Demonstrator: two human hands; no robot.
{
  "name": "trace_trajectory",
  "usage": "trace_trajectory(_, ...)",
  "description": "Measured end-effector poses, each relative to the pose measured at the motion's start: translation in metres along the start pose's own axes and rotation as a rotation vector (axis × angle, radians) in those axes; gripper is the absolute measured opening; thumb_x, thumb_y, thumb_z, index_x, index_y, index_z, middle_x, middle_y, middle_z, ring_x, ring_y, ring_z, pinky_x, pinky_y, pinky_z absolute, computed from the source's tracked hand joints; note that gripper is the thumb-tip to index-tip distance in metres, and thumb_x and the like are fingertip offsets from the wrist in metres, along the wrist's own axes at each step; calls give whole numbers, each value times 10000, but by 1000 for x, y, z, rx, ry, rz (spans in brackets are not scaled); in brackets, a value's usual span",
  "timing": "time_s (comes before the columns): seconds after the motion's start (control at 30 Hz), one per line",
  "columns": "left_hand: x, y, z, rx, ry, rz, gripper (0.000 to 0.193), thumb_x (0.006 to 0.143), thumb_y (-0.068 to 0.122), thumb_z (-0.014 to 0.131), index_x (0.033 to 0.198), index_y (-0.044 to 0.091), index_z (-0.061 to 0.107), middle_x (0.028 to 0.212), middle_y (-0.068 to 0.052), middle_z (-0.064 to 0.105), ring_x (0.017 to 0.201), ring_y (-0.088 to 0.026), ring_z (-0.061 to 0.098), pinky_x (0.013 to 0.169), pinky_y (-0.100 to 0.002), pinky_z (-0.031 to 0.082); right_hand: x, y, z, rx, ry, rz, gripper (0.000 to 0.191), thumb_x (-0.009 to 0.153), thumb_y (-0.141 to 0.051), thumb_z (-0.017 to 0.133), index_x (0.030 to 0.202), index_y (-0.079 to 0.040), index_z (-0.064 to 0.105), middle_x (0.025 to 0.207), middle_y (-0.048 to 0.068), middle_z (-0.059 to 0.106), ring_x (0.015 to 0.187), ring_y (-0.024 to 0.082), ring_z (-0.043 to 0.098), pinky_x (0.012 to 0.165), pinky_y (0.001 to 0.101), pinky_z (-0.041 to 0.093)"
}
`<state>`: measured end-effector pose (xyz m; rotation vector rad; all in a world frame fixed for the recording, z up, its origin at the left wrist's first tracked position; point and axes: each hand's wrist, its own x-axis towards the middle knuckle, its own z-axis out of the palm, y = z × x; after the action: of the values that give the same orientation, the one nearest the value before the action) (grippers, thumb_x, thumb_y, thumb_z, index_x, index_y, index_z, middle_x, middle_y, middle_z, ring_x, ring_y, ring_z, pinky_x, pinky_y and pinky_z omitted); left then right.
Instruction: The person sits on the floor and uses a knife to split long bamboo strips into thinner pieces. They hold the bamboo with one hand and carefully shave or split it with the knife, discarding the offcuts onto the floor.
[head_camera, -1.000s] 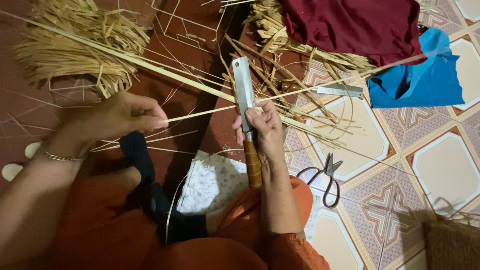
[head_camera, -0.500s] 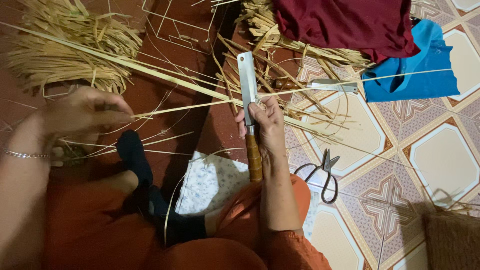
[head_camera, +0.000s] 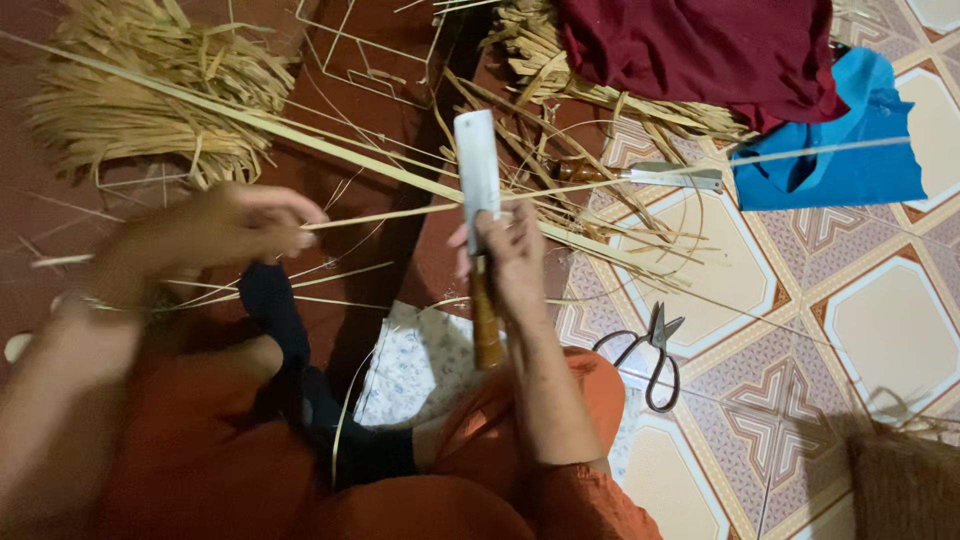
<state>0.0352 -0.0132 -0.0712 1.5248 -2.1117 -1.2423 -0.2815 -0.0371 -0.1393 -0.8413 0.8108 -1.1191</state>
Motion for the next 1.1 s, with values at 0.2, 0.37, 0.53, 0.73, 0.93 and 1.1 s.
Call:
trace_trajectory(0.2,27,-2,49,-21,78,69,229,989,249,608,1008,65,744,697,-42,730,512,-120,633,447,-273,516,-13,18,34,3,-194,20,139,1051,-58,548,1123,-4,442,818,208,693,555,207,629,503,317,534)
trace_trajectory(0.37,26,-12,38,-179,58,-107,194,942,237,661,948,73,763,624,-42,689,517,-101,621,464,-250,524,-2,8,13,94,-143,11,160,1037,-63,556,1114,-14,425,810,240,695,526,238,633,467,328,526)
trace_trajectory(0.53,20,-2,18,-38,31,-100,265,961,323,621,898,115,772,594,-19,684,507,-98,648,499,-260,539,1,-1,-6,179,-82,-25,169,1036,-50,554,1155,-39,434,815,229,688,527,233,626,468,317,509)
trace_trajectory(0.73,4,-2,-5,-75,40,-336,306,923,387,674,890,103,782,589,-71,666,510,-136,600,455,-269,503,8,-14,-30,167,21,-104,139,1033,-53,560,1125,-22,460,798,228,685,510,242,626,430,319,493)
trace_trajectory(0.93,-6,-20,-17,-88,-3,-480,337,1027,340,596,958,37,727,660,-126,651,534,-212,554,476,-391,493,9,-14,-39,193,-10,-143,135,1051,-48,568,1127,-10,463,813,223,686,531,249,630,460,328,509)
trace_trajectory(1.1,-4,-10,-15,11,99,-245,319,1011,366,579,1092,126,774,884,-23,742,770,-99,689,643,-307,607,11,-11,-29,116,17,-133,106,1055,-65,547,1096,-32,456,806,221,694,523,234,629,435,321,505)
